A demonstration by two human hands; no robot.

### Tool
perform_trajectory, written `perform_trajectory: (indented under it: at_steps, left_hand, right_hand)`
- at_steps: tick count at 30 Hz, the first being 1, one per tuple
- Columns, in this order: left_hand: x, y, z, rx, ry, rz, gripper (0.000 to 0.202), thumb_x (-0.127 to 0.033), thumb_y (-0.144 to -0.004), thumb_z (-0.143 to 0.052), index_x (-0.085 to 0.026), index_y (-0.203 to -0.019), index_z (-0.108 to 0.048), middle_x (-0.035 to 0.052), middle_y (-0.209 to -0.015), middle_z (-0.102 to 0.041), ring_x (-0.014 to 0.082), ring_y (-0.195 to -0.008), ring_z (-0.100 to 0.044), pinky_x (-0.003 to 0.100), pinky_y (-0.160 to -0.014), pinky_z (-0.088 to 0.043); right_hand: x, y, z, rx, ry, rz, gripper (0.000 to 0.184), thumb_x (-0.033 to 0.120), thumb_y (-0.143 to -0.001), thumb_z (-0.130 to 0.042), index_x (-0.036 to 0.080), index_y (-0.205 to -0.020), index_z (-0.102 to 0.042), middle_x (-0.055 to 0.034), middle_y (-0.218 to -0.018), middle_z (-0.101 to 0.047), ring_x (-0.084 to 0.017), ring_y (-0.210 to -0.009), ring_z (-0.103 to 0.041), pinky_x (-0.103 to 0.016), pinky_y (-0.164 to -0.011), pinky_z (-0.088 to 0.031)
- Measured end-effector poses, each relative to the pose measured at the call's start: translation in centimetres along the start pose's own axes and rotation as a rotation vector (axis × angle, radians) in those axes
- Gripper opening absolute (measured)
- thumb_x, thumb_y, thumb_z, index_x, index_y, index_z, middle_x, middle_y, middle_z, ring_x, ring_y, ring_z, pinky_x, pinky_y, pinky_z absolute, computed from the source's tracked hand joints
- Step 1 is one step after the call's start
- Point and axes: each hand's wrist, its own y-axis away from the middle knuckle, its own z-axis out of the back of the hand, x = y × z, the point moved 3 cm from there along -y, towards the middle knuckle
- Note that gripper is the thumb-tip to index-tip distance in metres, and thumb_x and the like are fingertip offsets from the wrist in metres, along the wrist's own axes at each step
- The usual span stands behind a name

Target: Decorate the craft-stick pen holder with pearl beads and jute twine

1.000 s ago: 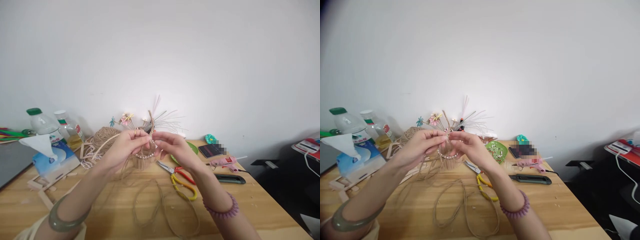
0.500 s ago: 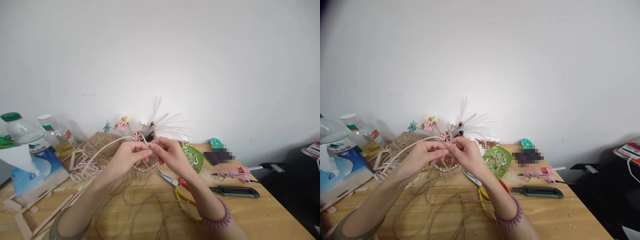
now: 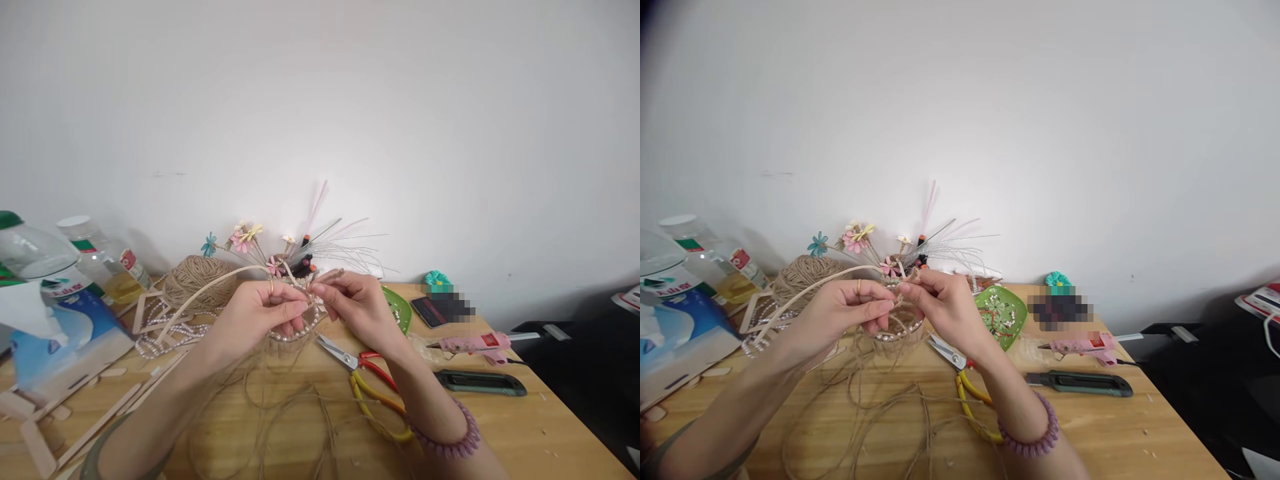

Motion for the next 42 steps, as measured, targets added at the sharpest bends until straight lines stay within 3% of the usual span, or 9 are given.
perform_trajectory:
  at_steps: [11, 17, 22, 27, 32, 37, 42]
  left_hand:
    - [-0.2, 0.3, -0.8, -0.126, 0.083, 0.026, 0.009, -0.020, -0.058, -0.070, -0.017, -0.051, -0.065, -0.0027, -0.046, -0.057, 0.0071, -0.042, -0.046, 0.019, -0.043, -0.039]
    - [0.0, 0.1, 0.1, -0.223, 0.021, -0.044, 0.007, -0.022, -0.059, -0.070, -0.017, -0.056, -0.064, -0.0044, -0.045, -0.055, 0.0075, -0.042, -0.045, 0.019, -0.043, -0.037]
    - [0.2, -0.1, 0.6, -0.165, -0.064, -0.039, 0.009, -0.023, -0.064, -0.069, -0.018, -0.058, -0.064, -0.0050, -0.047, -0.057, 0.0069, -0.044, -0.047, 0.018, -0.046, -0.039]
    - [0.3, -0.3, 0.5, -0.144, -0.075, 0.018, 0.010, -0.023, -0.063, -0.071, -0.016, -0.060, -0.064, -0.0034, -0.048, -0.060, 0.0074, -0.044, -0.050, 0.018, -0.046, -0.041]
    - [0.4, -0.5, 0.4, -0.053, 0.093, 0.076, 0.010, -0.021, -0.066, -0.071, -0.015, -0.063, -0.064, 0.0007, -0.058, -0.068, 0.0067, -0.046, -0.052, 0.016, -0.046, -0.043]
    - [0.5, -0.5, 0.5, 0.094, 0.280, 0.155, 0.018, -0.030, -0.069, -0.072, -0.013, -0.065, -0.068, 0.0041, -0.066, -0.070, 0.0098, -0.057, -0.061, 0.017, -0.053, -0.051]
    - [0.4, -0.4, 0.8, 0.075, 0.225, 0.124, 0.017, -0.027, -0.065, -0.076, -0.013, -0.062, -0.069, 0.0014, -0.063, -0.069, 0.0095, -0.060, -0.061, 0.017, -0.059, -0.053]
  right_hand:
    - [0.1, -0.1, -0.3, -0.002, -0.055, -0.031, 0.028, 0.039, -0.082, -0.062, 0.015, -0.067, -0.062, 0.0046, -0.050, -0.048, -0.007, -0.046, -0.040, -0.021, -0.045, -0.030]
    - [0.3, 0.0, -1.0, 0.129, -0.238, -0.170, 0.028, 0.042, -0.072, -0.070, 0.014, -0.076, -0.064, 0.0010, -0.064, -0.058, -0.009, -0.054, -0.049, -0.021, -0.051, -0.040]
    - [0.4, 0.0, -1.0, 0.164, -0.107, -0.122, 0.020, 0.033, -0.080, -0.062, 0.014, -0.078, -0.066, 0.0010, -0.065, -0.056, -0.009, -0.059, -0.046, -0.022, -0.054, -0.036]
    - [0.2, 0.1, -0.6, 0.145, -0.022, -0.162, 0.016, 0.029, -0.081, -0.060, 0.015, -0.077, -0.063, 0.0022, -0.064, -0.055, -0.009, -0.057, -0.045, -0.021, -0.053, -0.035]
    - [0.5, 0.1, -0.7, 0.165, -0.098, -0.169, 0.014, 0.027, -0.081, -0.059, 0.015, -0.076, -0.061, 0.0019, -0.064, -0.057, -0.008, -0.057, -0.048, -0.021, -0.053, -0.037]
    - [0.6, 0.1, -0.6, 0.153, -0.143, -0.120, 0.015, 0.029, -0.082, -0.059, 0.014, -0.078, -0.060, -0.0009, -0.070, -0.060, -0.010, -0.061, -0.050, -0.023, -0.057, -0.039]
    - [0.5, 0.0, -0.6, 0.137, -0.156, -0.103, 0.020, 0.035, -0.081, -0.062, 0.015, -0.077, -0.060, -0.0010, -0.068, -0.060, -0.011, -0.059, -0.051, -0.025, -0.057, -0.040]
